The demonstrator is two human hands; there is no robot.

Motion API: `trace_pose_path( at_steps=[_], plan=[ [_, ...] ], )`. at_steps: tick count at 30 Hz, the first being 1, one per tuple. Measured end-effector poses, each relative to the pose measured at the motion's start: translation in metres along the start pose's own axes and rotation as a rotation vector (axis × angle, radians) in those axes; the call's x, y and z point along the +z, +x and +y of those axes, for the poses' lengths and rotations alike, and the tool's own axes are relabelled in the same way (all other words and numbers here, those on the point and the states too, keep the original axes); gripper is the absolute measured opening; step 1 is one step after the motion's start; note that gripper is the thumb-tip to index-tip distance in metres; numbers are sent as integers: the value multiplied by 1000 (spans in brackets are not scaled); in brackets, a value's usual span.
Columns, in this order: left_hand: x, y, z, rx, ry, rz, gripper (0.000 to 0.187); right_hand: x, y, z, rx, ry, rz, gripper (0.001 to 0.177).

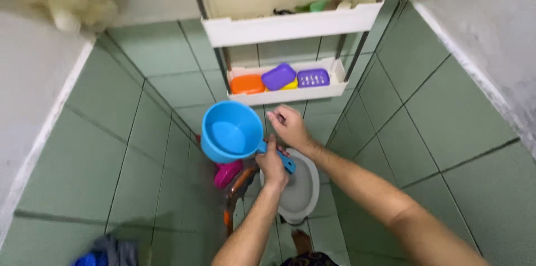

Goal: Cleaning and organizing soap dishes and bathroom accessories.

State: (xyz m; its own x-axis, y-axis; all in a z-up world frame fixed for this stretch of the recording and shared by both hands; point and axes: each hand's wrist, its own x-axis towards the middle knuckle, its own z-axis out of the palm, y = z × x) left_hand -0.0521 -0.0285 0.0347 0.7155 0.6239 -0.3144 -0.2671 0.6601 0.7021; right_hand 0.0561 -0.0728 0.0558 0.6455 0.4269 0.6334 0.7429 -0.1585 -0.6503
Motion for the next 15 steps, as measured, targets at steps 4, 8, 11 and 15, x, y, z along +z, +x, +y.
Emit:
trace_pose_path(
  at_steps=[4,8,11,15],
  plan=[
    [-48,-14,-11,74,0,-64,25,19,-63,-41,751,495,-176,38],
    [-95,-42,-1,102,-23,33,22,57,-111,-41,832,688,-282,37],
    [-125,-74,24,115,66,87,19,87,-152,-36,907,788,-398,35],
    [-167,-100,55,157,518,121,34,142,-196,2,859,955,-673,31]
  ],
)
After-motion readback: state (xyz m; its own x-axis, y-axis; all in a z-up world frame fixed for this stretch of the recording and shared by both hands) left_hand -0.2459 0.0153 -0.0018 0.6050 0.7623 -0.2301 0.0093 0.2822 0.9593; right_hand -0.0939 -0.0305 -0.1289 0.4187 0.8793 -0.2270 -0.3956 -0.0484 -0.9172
